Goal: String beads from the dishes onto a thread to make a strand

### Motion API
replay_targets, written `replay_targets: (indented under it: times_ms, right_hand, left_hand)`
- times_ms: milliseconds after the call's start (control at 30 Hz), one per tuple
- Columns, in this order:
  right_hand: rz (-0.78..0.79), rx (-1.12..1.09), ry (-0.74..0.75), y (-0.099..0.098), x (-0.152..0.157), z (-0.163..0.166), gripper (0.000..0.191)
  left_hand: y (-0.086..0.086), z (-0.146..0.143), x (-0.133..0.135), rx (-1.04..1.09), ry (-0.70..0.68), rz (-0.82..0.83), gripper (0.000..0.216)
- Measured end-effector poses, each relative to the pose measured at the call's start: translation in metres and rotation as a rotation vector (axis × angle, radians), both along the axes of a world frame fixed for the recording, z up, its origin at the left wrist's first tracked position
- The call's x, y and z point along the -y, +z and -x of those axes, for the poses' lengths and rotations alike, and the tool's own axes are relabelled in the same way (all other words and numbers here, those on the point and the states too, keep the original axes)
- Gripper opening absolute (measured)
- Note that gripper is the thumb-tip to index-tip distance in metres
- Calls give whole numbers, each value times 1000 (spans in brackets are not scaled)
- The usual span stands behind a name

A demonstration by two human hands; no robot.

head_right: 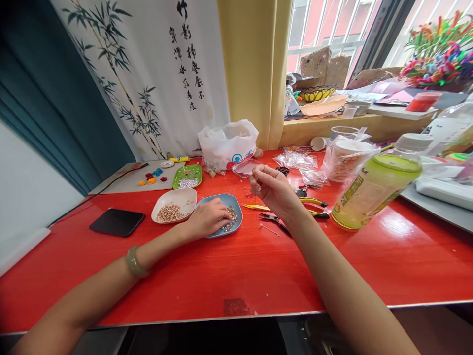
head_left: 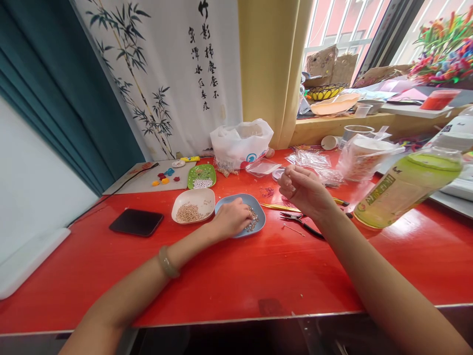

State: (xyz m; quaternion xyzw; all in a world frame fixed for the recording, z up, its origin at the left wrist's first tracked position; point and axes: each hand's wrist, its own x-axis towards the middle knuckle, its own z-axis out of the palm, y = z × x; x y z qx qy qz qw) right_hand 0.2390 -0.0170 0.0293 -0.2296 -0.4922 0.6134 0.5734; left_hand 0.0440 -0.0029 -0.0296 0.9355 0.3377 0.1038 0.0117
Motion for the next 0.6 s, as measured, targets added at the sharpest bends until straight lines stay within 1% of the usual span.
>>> replay_targets:
  times_ms: [167,267,367,433,467,533,600]
  right_hand:
    - [55,-39,48,-5,-1,7,15]
    - [86,-26,68,-7,0,14,16]
    - [86,-23,82,-8,2,18,16]
    - [90,-35,98,-8,2,18,15]
    - [93,-42,107,-9,2,19,15]
    - [99,-33,106,-10,3,20,14]
    - [97,31,71,-10,4,24,15]
  left_hand:
    - [2,-1,2,-20,10,-1,22]
    - [2,-2,3,-24,27,2,22]
    - [3,-3,3,36,41,67,19]
    - [6,-2,1,155,59,183,17]
    - [9,-2,0,247,77,282,16]
    - [14,-1,-3,472,108,552,17]
    - [20,1,-7,706,118,814,20]
